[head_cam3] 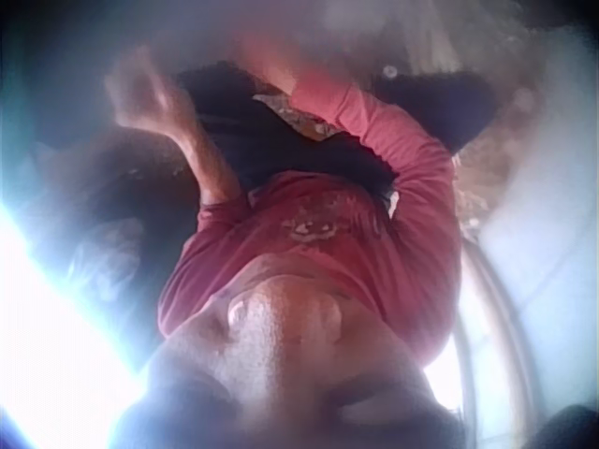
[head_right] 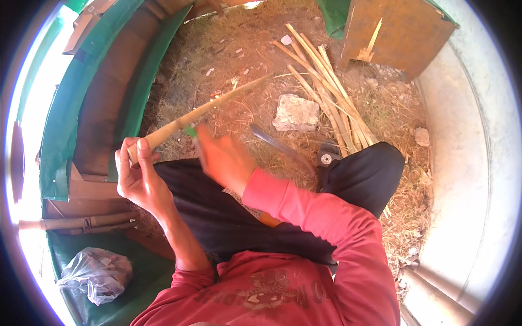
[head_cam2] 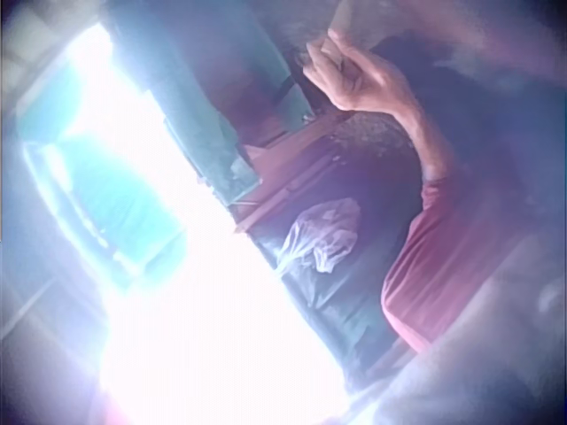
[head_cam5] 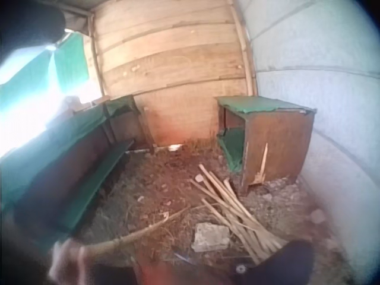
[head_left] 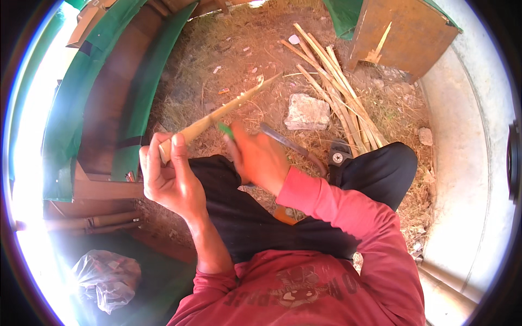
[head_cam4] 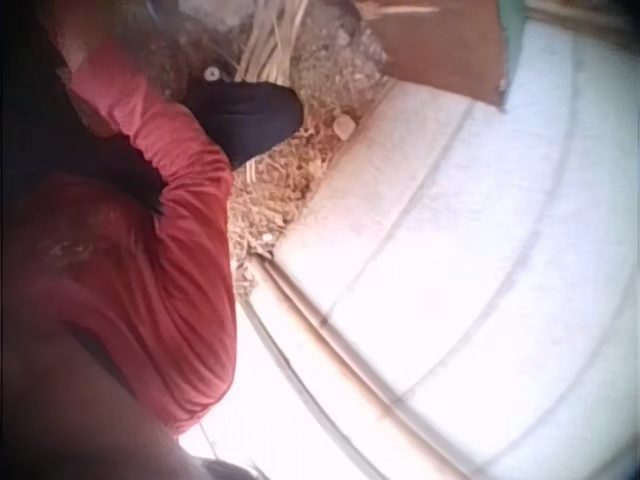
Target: The person sits cross-legged on the ground and uses a green utility knife to shave and sharpen a thin wooden stick. They rotate the stick and continue shaving it to create a pointed tip. Later, they use a long metal file to further refine the tip of the stick.
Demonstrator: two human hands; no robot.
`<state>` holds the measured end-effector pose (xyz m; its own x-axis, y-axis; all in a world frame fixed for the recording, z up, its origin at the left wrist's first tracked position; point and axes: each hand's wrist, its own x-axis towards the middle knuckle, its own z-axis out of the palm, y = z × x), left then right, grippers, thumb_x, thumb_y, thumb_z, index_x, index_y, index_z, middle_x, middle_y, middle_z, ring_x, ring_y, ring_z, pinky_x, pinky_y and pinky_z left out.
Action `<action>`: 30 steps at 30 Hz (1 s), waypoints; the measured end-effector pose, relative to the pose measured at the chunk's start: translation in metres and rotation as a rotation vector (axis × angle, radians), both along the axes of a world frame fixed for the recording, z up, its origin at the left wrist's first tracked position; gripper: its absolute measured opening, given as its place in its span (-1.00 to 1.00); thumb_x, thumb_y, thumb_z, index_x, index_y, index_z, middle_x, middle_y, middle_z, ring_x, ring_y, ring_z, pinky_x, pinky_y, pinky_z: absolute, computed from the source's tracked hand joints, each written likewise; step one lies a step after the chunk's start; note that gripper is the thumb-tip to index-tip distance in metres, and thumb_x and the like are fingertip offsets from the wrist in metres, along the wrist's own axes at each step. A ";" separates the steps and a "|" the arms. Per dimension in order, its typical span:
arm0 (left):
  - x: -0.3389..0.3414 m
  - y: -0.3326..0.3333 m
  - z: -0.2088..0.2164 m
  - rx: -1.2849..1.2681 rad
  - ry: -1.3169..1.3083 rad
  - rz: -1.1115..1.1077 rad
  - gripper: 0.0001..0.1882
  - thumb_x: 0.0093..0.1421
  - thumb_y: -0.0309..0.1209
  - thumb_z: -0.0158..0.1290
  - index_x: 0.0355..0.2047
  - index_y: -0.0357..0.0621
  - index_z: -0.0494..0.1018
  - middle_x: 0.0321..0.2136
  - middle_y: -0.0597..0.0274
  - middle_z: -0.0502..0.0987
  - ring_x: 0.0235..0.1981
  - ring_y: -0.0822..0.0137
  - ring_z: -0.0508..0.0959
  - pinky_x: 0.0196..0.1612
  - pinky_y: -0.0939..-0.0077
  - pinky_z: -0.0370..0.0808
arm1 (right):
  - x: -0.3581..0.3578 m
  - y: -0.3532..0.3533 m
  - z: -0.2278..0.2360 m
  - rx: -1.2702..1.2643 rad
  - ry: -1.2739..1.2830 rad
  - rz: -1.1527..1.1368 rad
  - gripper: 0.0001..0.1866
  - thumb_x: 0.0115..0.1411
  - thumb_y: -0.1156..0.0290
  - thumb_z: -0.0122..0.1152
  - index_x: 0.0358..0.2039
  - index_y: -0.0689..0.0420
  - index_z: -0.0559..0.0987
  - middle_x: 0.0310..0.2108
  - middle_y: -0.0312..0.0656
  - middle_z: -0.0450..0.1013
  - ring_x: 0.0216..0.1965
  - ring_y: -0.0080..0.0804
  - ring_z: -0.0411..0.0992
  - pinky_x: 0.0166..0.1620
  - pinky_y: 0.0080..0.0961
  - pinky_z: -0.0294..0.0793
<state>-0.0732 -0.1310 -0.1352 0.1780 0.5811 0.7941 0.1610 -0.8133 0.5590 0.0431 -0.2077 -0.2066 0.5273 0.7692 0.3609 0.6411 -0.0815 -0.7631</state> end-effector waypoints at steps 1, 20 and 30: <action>0.004 -0.003 0.004 -0.069 -0.059 -0.036 -0.86 0.23 -0.57 0.19 -0.21 -0.36 0.56 -0.45 0.32 0.44 -0.54 0.58 0.43 -0.48 0.69 0.37 | 0.018 0.012 -0.031 -0.056 0.039 -0.058 -0.77 0.32 0.32 0.06 -0.15 0.21 0.41 -0.70 0.11 0.42 -0.61 0.20 0.46 -0.52 0.05 0.43; -0.009 0.014 0.000 -0.061 0.002 -0.110 -0.85 0.25 -0.58 0.15 -0.17 -0.34 0.57 -0.34 0.28 0.48 -0.45 0.55 0.45 -0.43 0.68 0.43 | 0.014 -0.006 0.020 -0.032 -0.040 0.015 -0.79 0.30 0.32 0.09 -0.15 0.18 0.47 -0.66 0.14 0.44 -0.63 0.19 0.45 -0.55 0.04 0.40; -0.012 0.018 0.006 -0.119 0.017 -0.003 -0.86 0.29 -0.47 0.15 -0.23 -0.32 0.57 -0.37 0.32 0.47 -0.46 0.55 0.45 -0.43 0.67 0.45 | 0.021 0.018 -0.017 -0.153 -0.101 -0.065 -0.76 0.32 0.27 0.04 -0.18 0.20 0.46 -0.64 0.10 0.47 -0.59 0.14 0.51 -0.52 0.00 0.51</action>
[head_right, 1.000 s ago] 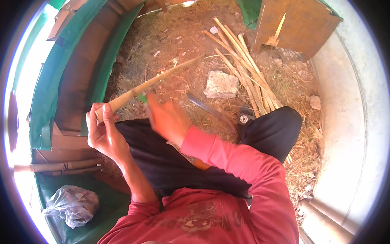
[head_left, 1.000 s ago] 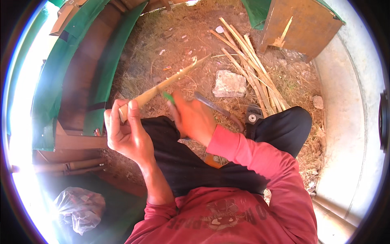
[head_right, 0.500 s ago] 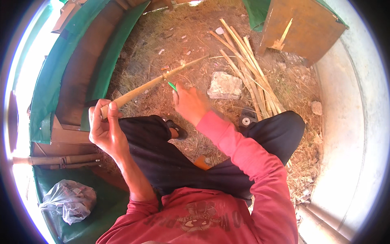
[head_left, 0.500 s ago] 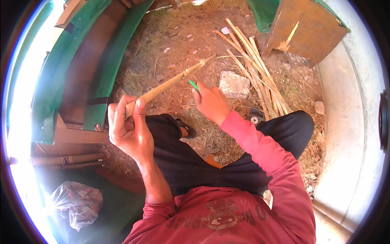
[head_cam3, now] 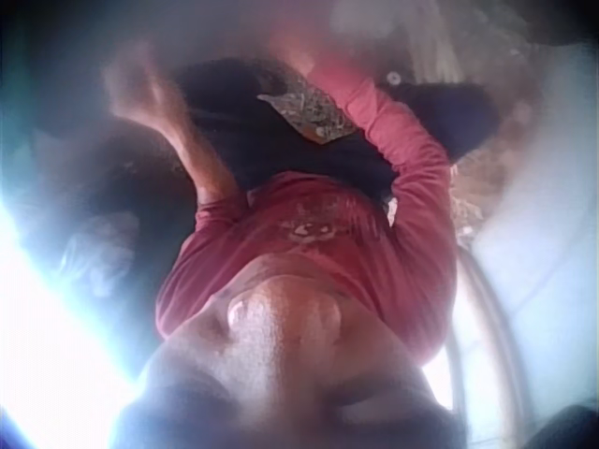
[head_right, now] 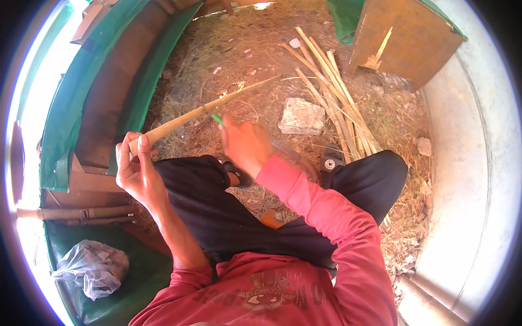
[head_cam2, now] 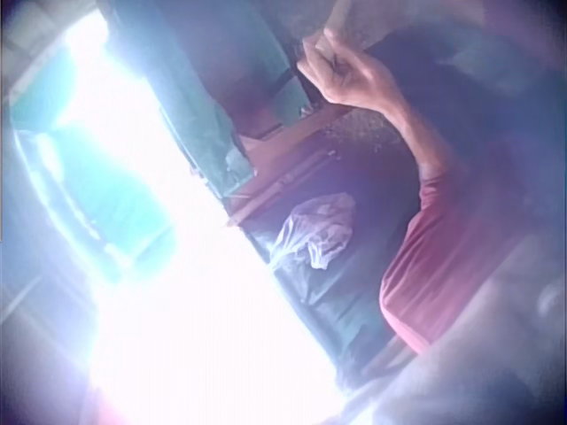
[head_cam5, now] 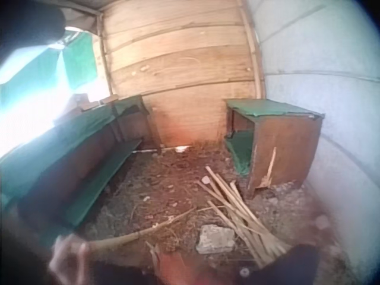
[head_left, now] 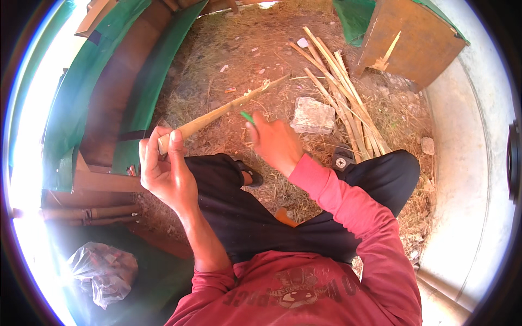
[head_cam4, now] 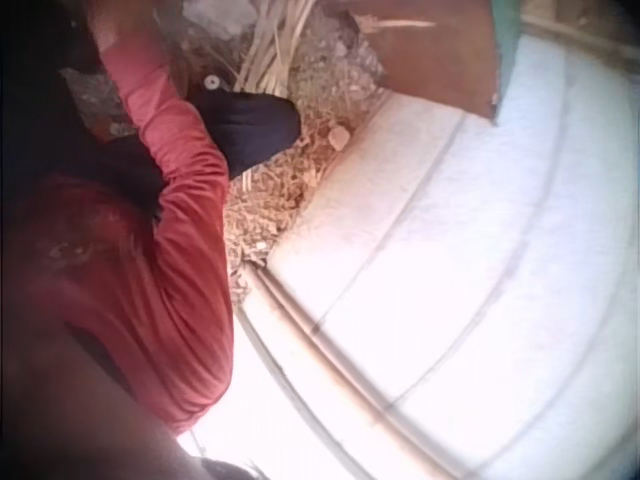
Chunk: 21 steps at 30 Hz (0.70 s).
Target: The person sits cross-legged on the ground and uses a green utility knife to shave and sharpen a thin wooden stick. They rotate the stick and continue shaving it to create a pointed tip. Later, they use a long metal file to further refine the tip of the stick.
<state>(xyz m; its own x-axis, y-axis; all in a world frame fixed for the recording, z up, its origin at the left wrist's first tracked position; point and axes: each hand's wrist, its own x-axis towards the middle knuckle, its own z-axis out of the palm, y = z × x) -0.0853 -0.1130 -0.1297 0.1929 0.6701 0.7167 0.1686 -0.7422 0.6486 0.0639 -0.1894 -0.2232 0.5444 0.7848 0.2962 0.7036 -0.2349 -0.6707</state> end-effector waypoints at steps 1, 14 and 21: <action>0.001 -0.002 -0.002 0.020 -0.018 -0.032 -0.86 0.29 -0.47 0.15 -0.22 -0.32 0.57 -0.37 0.32 0.47 -0.47 0.55 0.45 -0.43 0.67 0.45 | -0.004 -0.003 0.009 -0.007 -0.006 0.032 -0.76 0.32 0.27 0.04 -0.19 0.20 0.46 -0.64 0.11 0.48 -0.58 0.15 0.51 -0.51 -0.01 0.52; 0.008 -0.018 0.001 0.062 0.024 -0.117 -0.86 0.19 -0.59 0.21 -0.23 -0.35 0.56 -0.43 0.33 0.44 -0.48 0.57 0.37 -0.47 0.68 0.32 | 0.043 0.015 -0.049 -0.166 -0.025 -0.023 -0.78 0.34 0.46 -0.09 -0.20 0.27 0.53 -0.61 -0.07 0.50 -0.57 -0.10 0.54 -0.53 -0.15 0.53; 0.010 -0.029 0.002 0.078 0.051 -0.154 -0.81 0.14 -0.66 0.22 -0.22 -0.39 0.55 -0.42 0.29 0.42 -0.45 0.54 0.39 -0.41 0.69 0.39 | 0.100 0.003 -0.187 -0.604 0.031 0.020 -0.63 0.27 0.27 0.01 -0.10 0.28 0.59 -0.22 0.17 0.56 -0.16 0.10 0.55 -0.04 -0.09 0.52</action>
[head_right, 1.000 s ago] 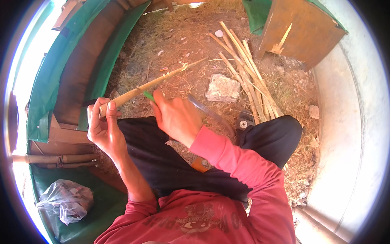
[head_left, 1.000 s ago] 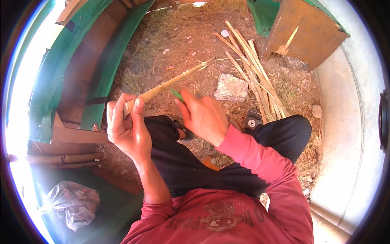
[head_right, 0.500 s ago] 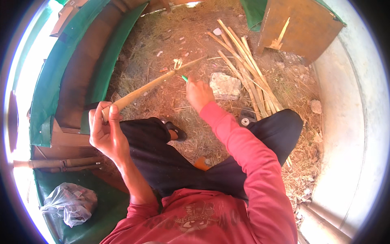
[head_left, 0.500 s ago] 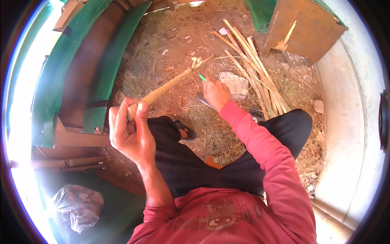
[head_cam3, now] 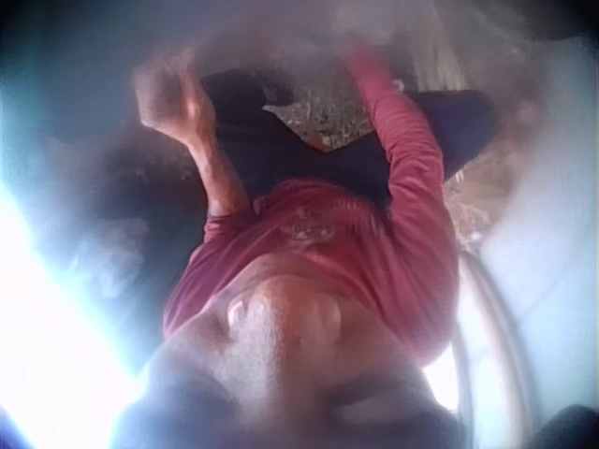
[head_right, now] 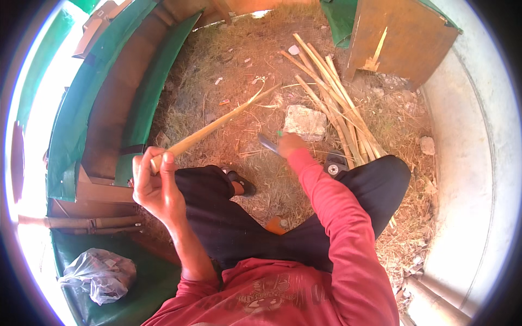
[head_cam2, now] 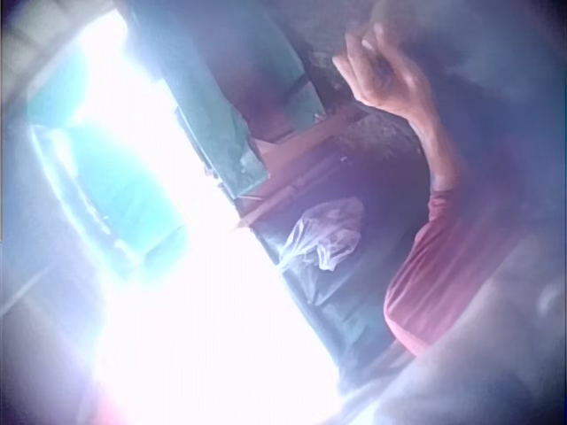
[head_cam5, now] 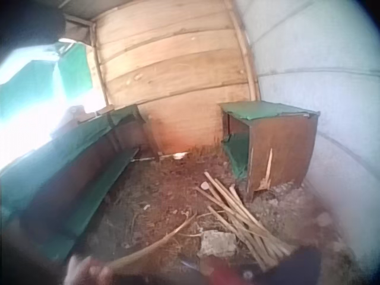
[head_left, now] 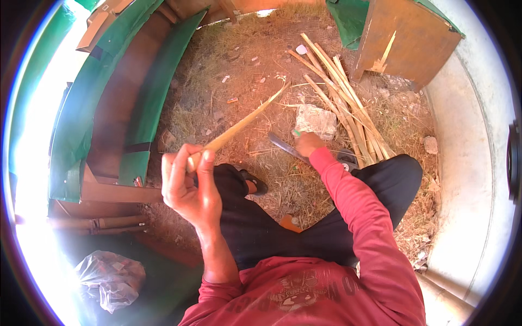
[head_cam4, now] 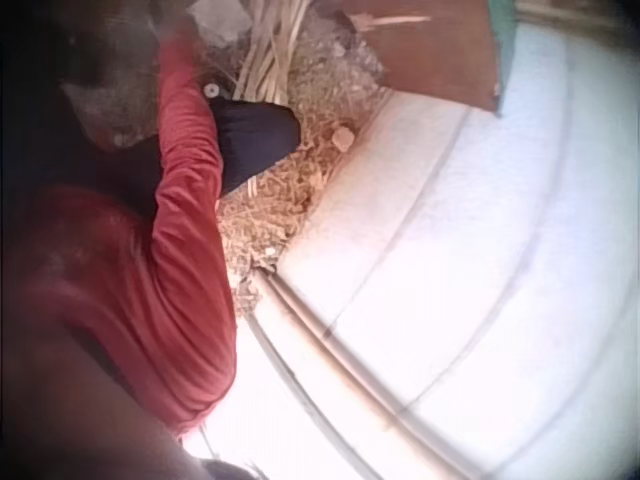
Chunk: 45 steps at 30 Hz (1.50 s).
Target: The person sits cross-legged on the ground and uses a green utility knife to shave and sharpen a thin wooden stick. They rotate the stick and continue shaving it to create a pointed tip. Later, they use a long metal file to further refine the tip of the stick.
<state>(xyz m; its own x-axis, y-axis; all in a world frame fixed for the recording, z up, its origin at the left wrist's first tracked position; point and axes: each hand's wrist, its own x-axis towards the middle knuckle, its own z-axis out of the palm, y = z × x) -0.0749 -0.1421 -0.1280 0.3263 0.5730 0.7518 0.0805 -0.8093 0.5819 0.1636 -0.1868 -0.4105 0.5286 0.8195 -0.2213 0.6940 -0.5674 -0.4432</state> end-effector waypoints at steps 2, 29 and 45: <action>-0.004 0.006 -0.004 -0.028 -0.011 0.025 -0.82 0.19 -0.65 0.19 -0.18 -0.40 0.53 -0.36 0.29 0.43 -0.41 0.57 0.42 -0.40 0.73 0.38 | -0.017 -0.002 0.071 0.016 0.081 -0.029 -0.65 0.30 0.26 0.01 -0.10 0.25 0.56 -0.20 0.16 0.55 -0.11 0.07 0.54 -0.06 -0.09 0.53; -0.031 0.040 0.007 -0.032 0.045 0.003 -0.88 0.13 -0.61 0.23 -0.30 -0.33 0.55 -0.35 0.19 0.55 -0.32 0.40 0.53 -0.27 0.56 0.49 | -0.041 -0.014 0.121 0.193 0.078 -0.139 -0.63 0.24 0.26 0.17 -0.09 0.29 0.49 -0.26 0.10 0.54 -0.18 0.04 0.56 -0.11 -0.06 0.57; -0.001 0.013 -0.005 -0.196 -0.142 0.287 -0.80 0.25 -0.40 0.21 -0.27 -0.35 0.60 -0.46 0.29 0.54 -0.47 0.56 0.52 -0.44 0.65 0.58 | -0.125 -0.015 0.208 0.727 0.090 0.032 -0.80 0.32 0.37 0.09 -0.18 0.21 0.35 -0.71 0.12 0.40 -0.64 0.21 0.43 -0.59 0.02 0.34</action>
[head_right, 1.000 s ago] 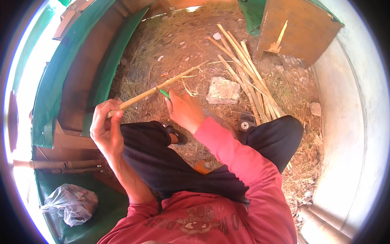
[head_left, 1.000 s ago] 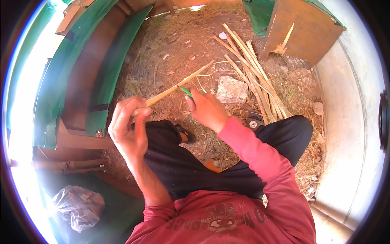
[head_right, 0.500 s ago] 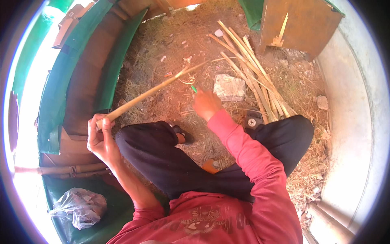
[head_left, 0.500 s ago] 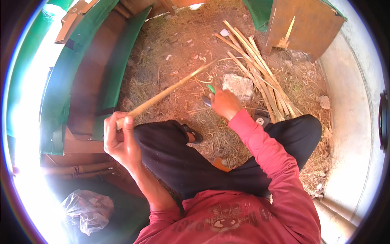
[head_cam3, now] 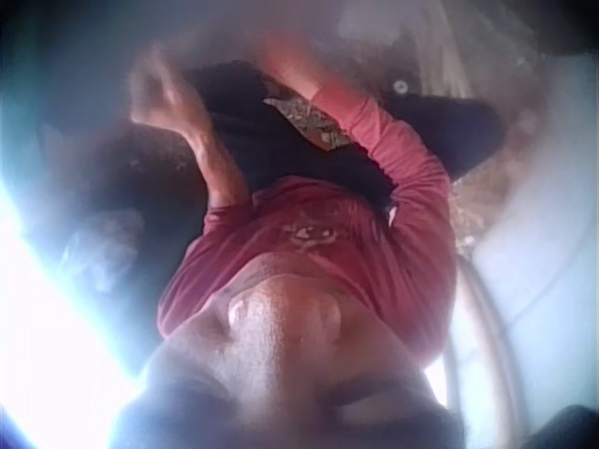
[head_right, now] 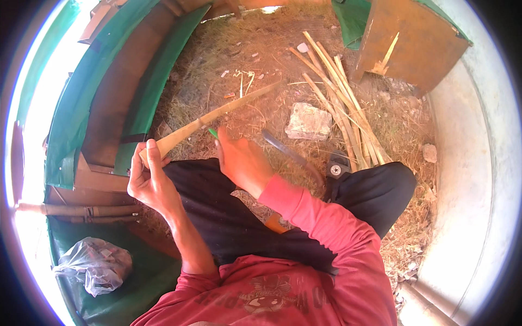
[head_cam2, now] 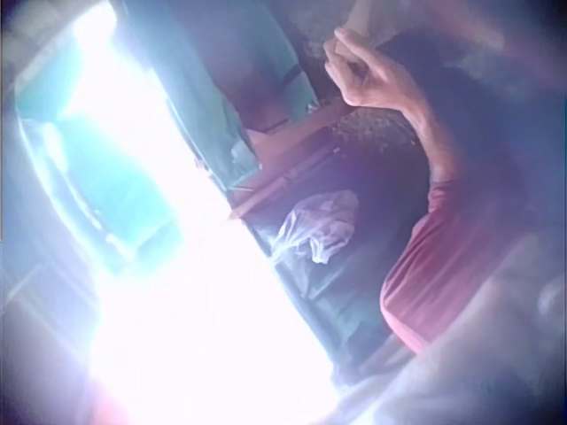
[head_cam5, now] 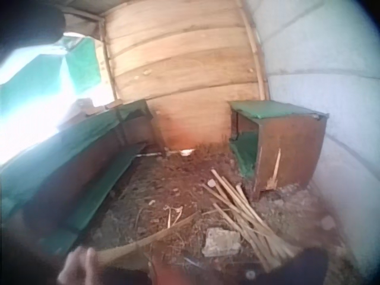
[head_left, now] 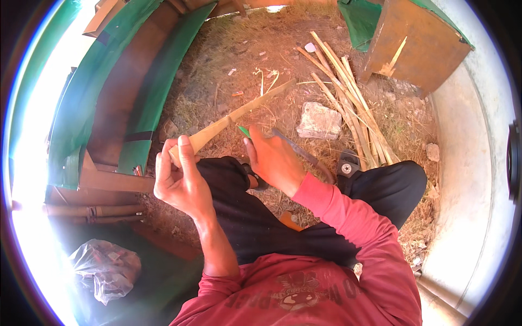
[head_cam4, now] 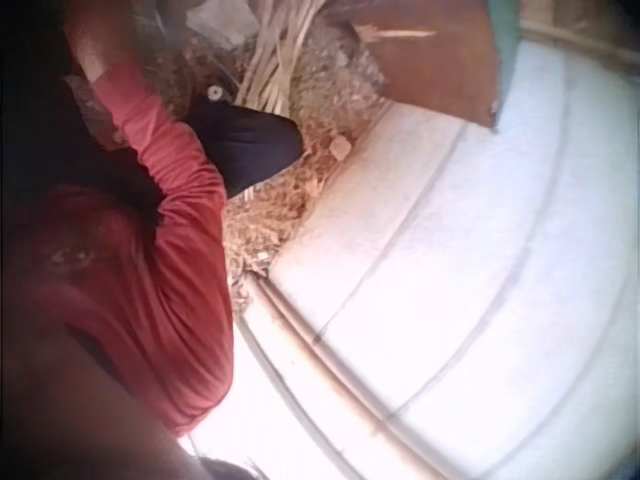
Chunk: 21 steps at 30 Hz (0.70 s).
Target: The person sits cross-legged on the ground and uses a green utility knife to shave and sharpen a thin wooden stick. They rotate the stick and continue shaving it to create a pointed tip. Later, they use a long metal file to further refine the tip of the stick.
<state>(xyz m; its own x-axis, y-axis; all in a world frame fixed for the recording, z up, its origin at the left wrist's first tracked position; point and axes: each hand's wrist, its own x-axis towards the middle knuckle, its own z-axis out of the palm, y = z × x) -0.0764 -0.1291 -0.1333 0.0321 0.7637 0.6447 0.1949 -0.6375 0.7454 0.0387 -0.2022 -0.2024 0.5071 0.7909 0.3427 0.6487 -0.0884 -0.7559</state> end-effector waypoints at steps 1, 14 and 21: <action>0.001 0.001 0.000 -0.023 -0.056 0.002 -0.87 0.25 -0.50 0.19 -0.32 -0.38 0.58 -0.51 0.36 0.46 -0.53 0.61 0.43 -0.49 0.68 0.46 | 0.000 -0.002 0.001 -0.021 0.014 0.010 -0.80 0.32 0.37 0.09 -0.17 0.20 0.35 -0.71 0.11 0.40 -0.64 0.20 0.44 -0.60 0.01 0.35; -0.009 0.007 -0.004 -0.026 -0.056 -0.077 -0.79 0.25 -0.39 0.22 -0.27 -0.34 0.61 -0.42 0.28 0.54 -0.45 0.54 0.52 -0.43 0.65 0.57 | -0.012 -0.005 0.007 0.062 -0.010 0.058 -0.81 0.28 0.42 0.10 -0.17 0.22 0.37 -0.69 0.10 0.42 -0.63 0.18 0.45 -0.59 0.02 0.37; 0.006 -0.007 0.002 0.072 0.006 -0.110 -0.85 0.25 -0.49 0.20 -0.32 -0.39 0.58 -0.54 0.40 0.45 -0.54 0.63 0.42 -0.48 0.72 0.35 | 0.042 0.017 -0.048 -0.066 0.085 -0.129 -0.78 0.28 0.43 0.10 -0.11 0.21 0.39 -0.67 0.11 0.43 -0.61 0.15 0.47 -0.53 0.02 0.41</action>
